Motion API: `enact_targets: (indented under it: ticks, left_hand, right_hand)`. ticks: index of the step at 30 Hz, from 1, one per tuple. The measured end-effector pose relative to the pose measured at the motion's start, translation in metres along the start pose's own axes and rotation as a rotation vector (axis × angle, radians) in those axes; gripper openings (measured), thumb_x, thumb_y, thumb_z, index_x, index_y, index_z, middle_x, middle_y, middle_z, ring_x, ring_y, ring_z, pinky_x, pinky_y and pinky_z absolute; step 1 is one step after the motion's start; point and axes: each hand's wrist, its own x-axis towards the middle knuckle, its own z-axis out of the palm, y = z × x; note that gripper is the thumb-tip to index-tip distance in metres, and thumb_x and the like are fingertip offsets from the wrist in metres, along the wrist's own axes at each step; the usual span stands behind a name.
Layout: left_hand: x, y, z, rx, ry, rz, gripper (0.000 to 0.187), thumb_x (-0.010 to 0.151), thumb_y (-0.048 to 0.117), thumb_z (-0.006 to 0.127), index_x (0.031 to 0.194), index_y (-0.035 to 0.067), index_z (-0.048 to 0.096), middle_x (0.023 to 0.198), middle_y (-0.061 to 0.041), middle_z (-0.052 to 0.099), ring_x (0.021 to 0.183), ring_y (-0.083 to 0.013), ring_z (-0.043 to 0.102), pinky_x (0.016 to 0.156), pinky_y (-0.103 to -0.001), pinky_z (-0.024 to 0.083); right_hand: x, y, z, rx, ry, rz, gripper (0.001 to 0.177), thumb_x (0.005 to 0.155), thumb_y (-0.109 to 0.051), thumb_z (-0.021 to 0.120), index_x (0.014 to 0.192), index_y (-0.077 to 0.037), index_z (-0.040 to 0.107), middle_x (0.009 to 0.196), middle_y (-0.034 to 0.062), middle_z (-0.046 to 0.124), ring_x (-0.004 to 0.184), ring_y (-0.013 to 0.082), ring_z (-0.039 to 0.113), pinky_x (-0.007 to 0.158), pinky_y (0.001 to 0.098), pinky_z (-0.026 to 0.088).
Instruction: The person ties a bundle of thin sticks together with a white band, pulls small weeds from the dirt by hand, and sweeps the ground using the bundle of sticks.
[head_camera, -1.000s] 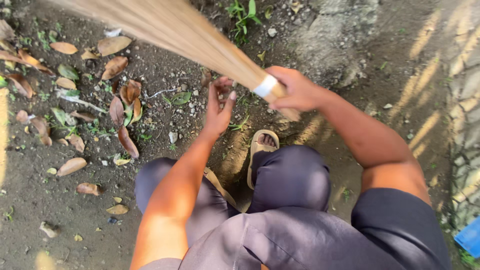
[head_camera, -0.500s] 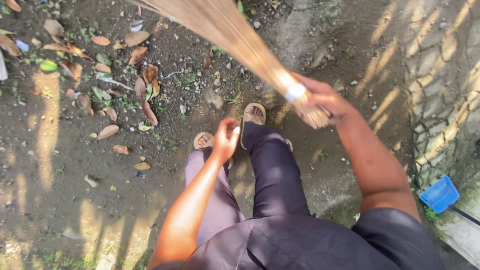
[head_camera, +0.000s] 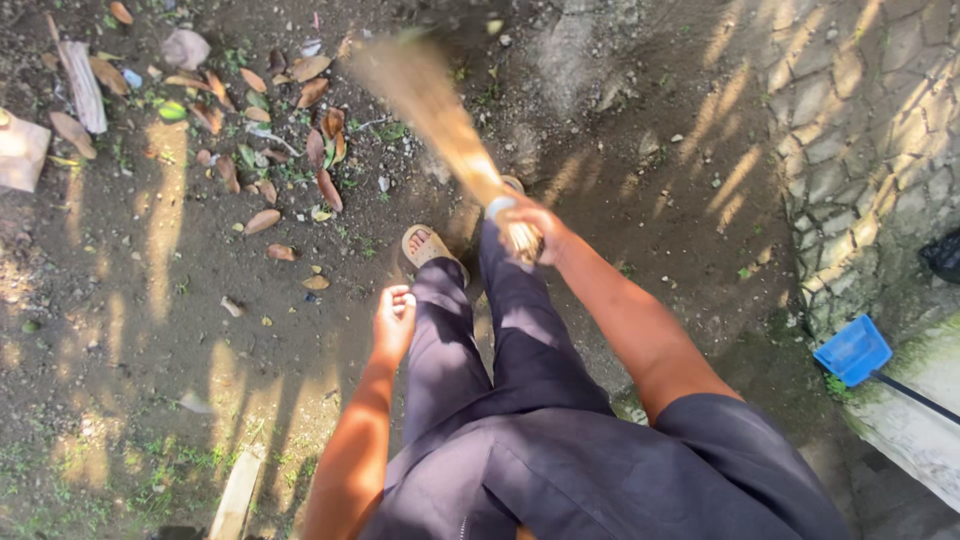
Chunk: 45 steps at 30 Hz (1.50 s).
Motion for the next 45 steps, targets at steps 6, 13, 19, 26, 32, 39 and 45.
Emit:
enact_targets:
  ticks: [6, 13, 19, 26, 32, 39, 45]
  left_hand:
    - [-0.019, 0.011, -0.025, -0.015, 0.017, -0.001, 0.029, 0.097, 0.019, 0.069, 0.122, 0.007, 0.062, 0.099, -0.005, 0.067, 0.083, -0.0124, 0.063, 0.075, -0.029, 0.054]
    - [-0.031, 0.015, -0.058, 0.038, -0.023, 0.098, 0.023, 0.099, 0.017, 0.068, 0.119, 0.007, 0.062, 0.099, -0.006, 0.068, 0.085, -0.0134, 0.065, 0.076, -0.029, 0.055]
    - [-0.037, 0.018, -0.075, 0.109, 0.003, 0.117, 0.025, 0.095, 0.016, 0.070, 0.117, 0.008, 0.063, 0.094, -0.008, 0.070, 0.080, -0.0167, 0.069, 0.073, -0.031, 0.057]
    - [-0.029, 0.004, -0.103, 0.188, -0.012, 0.137, 0.024, 0.095, 0.018, 0.071, 0.116, 0.009, 0.062, 0.095, -0.011, 0.072, 0.082, -0.0196, 0.072, 0.075, -0.033, 0.058]
    - [-0.045, -0.015, -0.120, 0.282, -0.031, 0.060, 0.024, 0.094, 0.018, 0.072, 0.116, 0.010, 0.064, 0.096, -0.011, 0.074, 0.084, -0.0216, 0.073, 0.076, -0.035, 0.058]
    - [-0.061, -0.023, -0.118, 0.320, 0.001, 0.018, 0.027, 0.092, 0.020, 0.071, 0.116, 0.011, 0.064, 0.097, -0.010, 0.075, 0.083, -0.0211, 0.073, 0.076, -0.035, 0.058]
    - [-0.063, -0.013, -0.101, 0.228, -0.018, 0.041, 0.026, 0.094, 0.020, 0.070, 0.116, 0.008, 0.064, 0.099, -0.010, 0.073, 0.086, -0.0202, 0.073, 0.077, -0.034, 0.058]
  right_hand:
    - [-0.109, 0.066, 0.068, 0.063, -0.078, -0.083, 0.081, 0.089, -0.018, 0.060, 0.161, -0.038, 0.028, 0.088, 0.0177, 0.067, 0.064, 0.0262, 0.067, 0.049, 0.0387, 0.056]
    - [-0.003, 0.091, 0.022, 0.245, 0.109, -0.243, 0.031, 0.095, -0.028, 0.059, 0.123, -0.017, 0.049, 0.079, 0.0172, 0.064, 0.061, 0.0309, 0.065, 0.050, 0.0424, 0.056]
    - [-0.025, 0.117, 0.024, 0.181, -0.413, 0.122, 0.039, 0.108, -0.036, 0.060, 0.122, 0.001, 0.060, 0.087, 0.0228, 0.064, 0.069, 0.0308, 0.064, 0.058, 0.0394, 0.053]
    - [-0.133, 0.179, 0.072, 0.269, -0.061, -0.225, 0.067, 0.095, -0.032, 0.062, 0.154, -0.053, 0.038, 0.102, 0.0223, 0.061, 0.076, 0.0291, 0.066, 0.064, 0.0434, 0.057]
    - [-0.051, 0.200, 0.004, 0.529, 0.245, -0.392, 0.034, 0.099, -0.036, 0.066, 0.119, -0.012, 0.053, 0.089, 0.0205, 0.061, 0.074, 0.0338, 0.065, 0.064, 0.0456, 0.059]
    - [-0.055, 0.235, 0.036, 0.550, -0.180, 0.168, 0.042, 0.093, -0.037, 0.067, 0.119, -0.006, 0.055, 0.084, 0.0196, 0.060, 0.069, 0.0277, 0.061, 0.057, 0.0366, 0.053]
    - [-0.139, 0.201, 0.066, 0.207, -0.166, -0.046, 0.071, 0.090, -0.025, 0.064, 0.153, -0.040, 0.035, 0.087, 0.0191, 0.061, 0.067, 0.0287, 0.063, 0.054, 0.0407, 0.055]
